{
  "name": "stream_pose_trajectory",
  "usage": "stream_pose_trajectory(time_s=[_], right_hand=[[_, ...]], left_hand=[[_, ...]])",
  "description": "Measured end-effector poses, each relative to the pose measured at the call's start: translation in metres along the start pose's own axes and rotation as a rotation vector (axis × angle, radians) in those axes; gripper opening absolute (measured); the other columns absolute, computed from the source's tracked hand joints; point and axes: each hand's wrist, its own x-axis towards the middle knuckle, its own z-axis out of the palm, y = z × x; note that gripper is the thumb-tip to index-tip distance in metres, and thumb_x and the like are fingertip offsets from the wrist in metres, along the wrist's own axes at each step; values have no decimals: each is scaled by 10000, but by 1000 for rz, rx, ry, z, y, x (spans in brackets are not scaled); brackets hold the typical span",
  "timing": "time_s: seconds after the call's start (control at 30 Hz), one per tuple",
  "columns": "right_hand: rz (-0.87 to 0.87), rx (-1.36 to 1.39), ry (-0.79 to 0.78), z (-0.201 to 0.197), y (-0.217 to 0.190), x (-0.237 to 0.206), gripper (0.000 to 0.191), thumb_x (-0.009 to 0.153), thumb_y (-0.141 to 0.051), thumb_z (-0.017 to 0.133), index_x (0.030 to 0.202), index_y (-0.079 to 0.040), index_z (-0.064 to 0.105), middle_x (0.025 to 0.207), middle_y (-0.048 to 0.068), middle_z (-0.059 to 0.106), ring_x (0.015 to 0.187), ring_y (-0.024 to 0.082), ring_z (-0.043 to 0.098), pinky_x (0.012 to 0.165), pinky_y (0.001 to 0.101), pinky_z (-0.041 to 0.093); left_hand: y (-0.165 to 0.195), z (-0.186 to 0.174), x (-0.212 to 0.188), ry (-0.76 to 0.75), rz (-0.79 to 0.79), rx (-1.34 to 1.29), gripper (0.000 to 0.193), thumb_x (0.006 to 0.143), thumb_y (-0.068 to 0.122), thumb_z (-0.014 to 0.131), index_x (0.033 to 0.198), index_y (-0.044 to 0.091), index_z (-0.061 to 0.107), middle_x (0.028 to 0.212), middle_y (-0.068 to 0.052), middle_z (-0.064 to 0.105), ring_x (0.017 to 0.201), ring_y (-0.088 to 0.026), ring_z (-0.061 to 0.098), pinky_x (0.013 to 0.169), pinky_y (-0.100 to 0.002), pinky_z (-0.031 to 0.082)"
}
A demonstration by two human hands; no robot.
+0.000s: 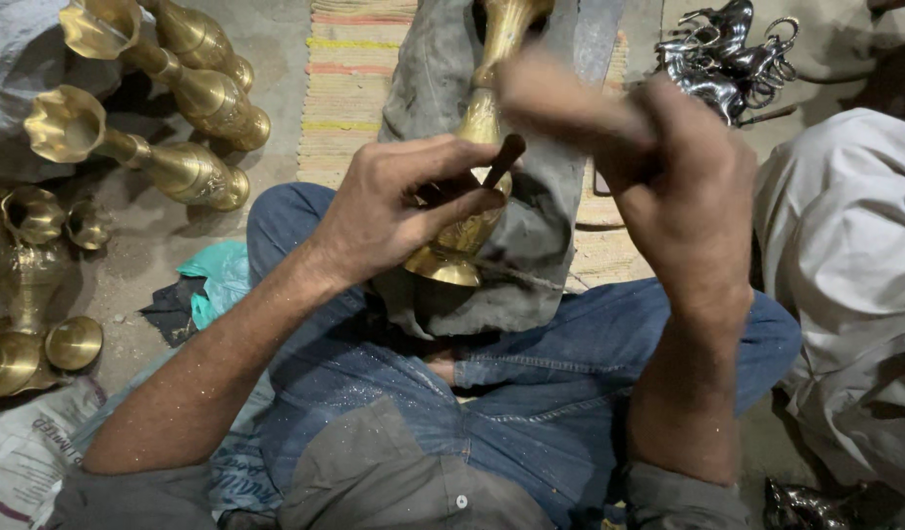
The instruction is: The person sits cross-legged on the floor with a brass vase resting on a cloth pad on their lap. They hold a chisel against the vase's decorated surface and strike it with a wooden mallet, repositioning the chisel repeatedly to engrave ornamental patterns, occasionally pausing to reposition the vase.
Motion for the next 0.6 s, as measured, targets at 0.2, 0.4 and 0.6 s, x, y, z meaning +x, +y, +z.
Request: stream_pose_trajectory(time_s=[0.2, 0.4, 0.6], right_hand=[[-4, 85, -21, 4, 4, 1, 252, 1006, -113, 808, 1141, -27, 613, 1000, 89, 719, 894, 218, 682, 817, 397, 535], [4, -74, -75, 1, 3, 2, 242, 895, -76, 803, 1045, -15, 623, 863, 126, 710, 766, 243, 689, 747, 453, 523], [-72, -9, -8, 1, 4, 1, 201, 866, -8, 766, 1005, 6, 623, 852, 150, 705, 760, 285, 706, 728, 466, 545]], left_hand=[[-2, 1, -3, 3, -25, -19, 348, 962, 192, 788, 1279, 80, 699, 1150, -76, 778, 969, -163, 792, 858, -318, 665], [-5, 1, 1, -24, 7, 16, 304, 989, 194, 769, 1275, 109, 710, 1164, -61, 788, 949, -149, 795, 885, -316, 668], [-2, -2, 0, -18, 6, -33, 352, 1008, 187, 742, 1345, 109, 675, 1193, -61, 780, 1013, -158, 794, 914, -311, 666]])
